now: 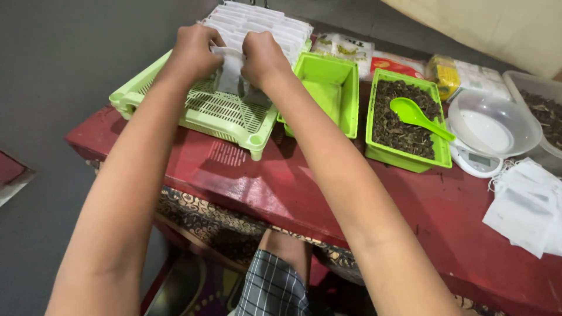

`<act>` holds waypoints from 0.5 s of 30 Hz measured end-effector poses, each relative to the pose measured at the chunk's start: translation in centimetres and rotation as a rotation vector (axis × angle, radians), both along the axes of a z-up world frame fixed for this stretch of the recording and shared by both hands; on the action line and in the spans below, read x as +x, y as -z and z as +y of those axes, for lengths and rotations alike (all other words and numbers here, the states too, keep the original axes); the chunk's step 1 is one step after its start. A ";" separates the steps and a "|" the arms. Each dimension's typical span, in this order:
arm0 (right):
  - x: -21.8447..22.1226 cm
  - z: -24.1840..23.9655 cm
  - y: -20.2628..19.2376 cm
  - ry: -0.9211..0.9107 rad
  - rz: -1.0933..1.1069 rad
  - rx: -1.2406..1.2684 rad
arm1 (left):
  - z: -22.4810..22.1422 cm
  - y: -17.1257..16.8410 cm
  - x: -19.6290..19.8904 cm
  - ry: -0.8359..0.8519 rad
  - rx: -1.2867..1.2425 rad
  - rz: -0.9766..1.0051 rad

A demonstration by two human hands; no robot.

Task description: Fill tea bags with dried leaves using a spoon and weigh them on a digital scale.

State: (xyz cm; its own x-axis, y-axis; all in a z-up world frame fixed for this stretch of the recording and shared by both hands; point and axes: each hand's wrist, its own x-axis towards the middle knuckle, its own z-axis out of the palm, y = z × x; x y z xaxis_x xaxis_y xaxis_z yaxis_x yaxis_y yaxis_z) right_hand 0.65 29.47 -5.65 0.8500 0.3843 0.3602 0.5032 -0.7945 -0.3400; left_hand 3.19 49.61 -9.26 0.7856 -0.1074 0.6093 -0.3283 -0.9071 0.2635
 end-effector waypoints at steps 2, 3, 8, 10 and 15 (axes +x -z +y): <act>0.6 0.0 0.0 -0.007 -0.035 -0.019 | -0.9 -0.5 -1.2 0.002 -0.046 0.025; 0.9 -0.2 0.1 -0.012 -0.066 -0.039 | -1.6 -0.6 -1.8 0.006 -0.092 0.054; -1.1 -1.7 -1.7 -0.040 -0.046 -0.010 | -3.9 -2.5 -5.8 -0.001 -0.181 0.108; -1.9 -2.9 -2.8 -0.065 -0.067 0.057 | -4.7 -3.2 -7.2 -0.044 -0.238 0.179; -0.2 -9.5 -3.2 -0.038 -0.502 -0.053 | -7.6 -4.3 -8.8 -0.179 0.069 -0.070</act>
